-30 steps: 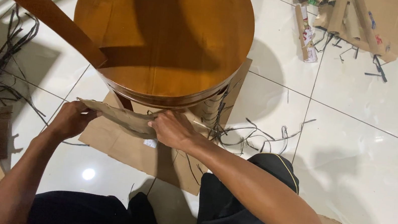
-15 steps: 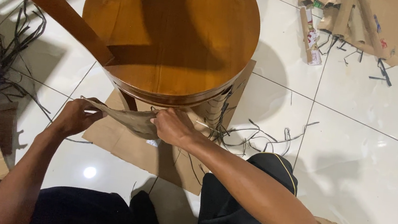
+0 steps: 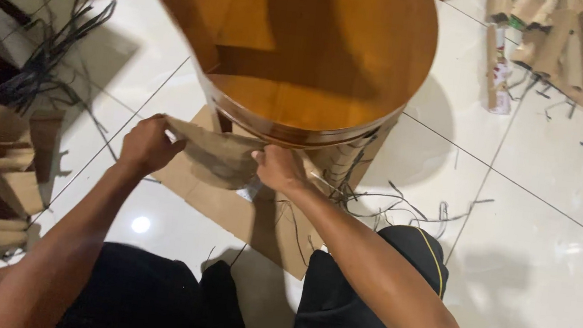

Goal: Wrapping the legs of a wooden chair with cardboard and securing it with wire

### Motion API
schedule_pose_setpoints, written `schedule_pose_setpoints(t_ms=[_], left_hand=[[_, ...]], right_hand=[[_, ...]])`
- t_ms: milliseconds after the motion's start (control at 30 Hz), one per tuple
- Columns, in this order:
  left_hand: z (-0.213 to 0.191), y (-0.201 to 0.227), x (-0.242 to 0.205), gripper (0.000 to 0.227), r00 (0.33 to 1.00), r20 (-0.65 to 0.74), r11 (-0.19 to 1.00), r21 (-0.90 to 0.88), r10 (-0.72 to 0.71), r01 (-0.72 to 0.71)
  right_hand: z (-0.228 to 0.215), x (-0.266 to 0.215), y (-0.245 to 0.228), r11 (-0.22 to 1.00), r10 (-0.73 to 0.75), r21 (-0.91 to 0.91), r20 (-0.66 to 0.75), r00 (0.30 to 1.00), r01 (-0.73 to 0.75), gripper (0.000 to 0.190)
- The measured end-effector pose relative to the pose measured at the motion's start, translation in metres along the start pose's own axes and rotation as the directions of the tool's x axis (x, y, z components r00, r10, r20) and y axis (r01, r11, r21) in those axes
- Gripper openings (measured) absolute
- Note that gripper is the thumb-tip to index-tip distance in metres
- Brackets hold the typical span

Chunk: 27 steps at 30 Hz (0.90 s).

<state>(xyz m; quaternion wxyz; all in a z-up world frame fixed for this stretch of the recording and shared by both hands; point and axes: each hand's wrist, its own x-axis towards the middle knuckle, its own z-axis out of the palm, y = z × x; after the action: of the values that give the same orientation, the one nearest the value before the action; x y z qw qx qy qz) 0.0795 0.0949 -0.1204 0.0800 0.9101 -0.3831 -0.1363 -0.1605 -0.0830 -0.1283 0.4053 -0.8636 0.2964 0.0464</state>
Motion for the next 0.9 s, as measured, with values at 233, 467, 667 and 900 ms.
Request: schedule_pose_setpoints(t_ms=[233,467,667,900], left_hand=[[0.034,0.001,0.015,0.035,0.995,-0.102,0.998,-0.059,-0.009,0.003],[0.012,0.028,0.016,0.031,0.983,-0.093,0.944,-0.308,-0.156,0.121],[0.022,0.022,0.044,0.027,0.982,-0.106,0.929,-0.354,-0.153,0.106],[0.015,0.051,0.044,0.025,0.982,-0.097,0.898,-0.428,-0.162,0.106]], right_hand=[[0.022,0.026,0.021,0.999,-0.035,-0.007,-0.17,0.985,0.035,0.031],[0.033,0.065,0.042,0.99,-0.096,0.067,-0.315,0.944,0.123,0.029],[0.046,0.086,0.073,0.986,-0.143,-0.135,-0.401,0.905,0.096,0.026],[0.083,0.132,0.124,0.912,-0.301,-0.403,-0.535,0.789,0.075,0.016]])
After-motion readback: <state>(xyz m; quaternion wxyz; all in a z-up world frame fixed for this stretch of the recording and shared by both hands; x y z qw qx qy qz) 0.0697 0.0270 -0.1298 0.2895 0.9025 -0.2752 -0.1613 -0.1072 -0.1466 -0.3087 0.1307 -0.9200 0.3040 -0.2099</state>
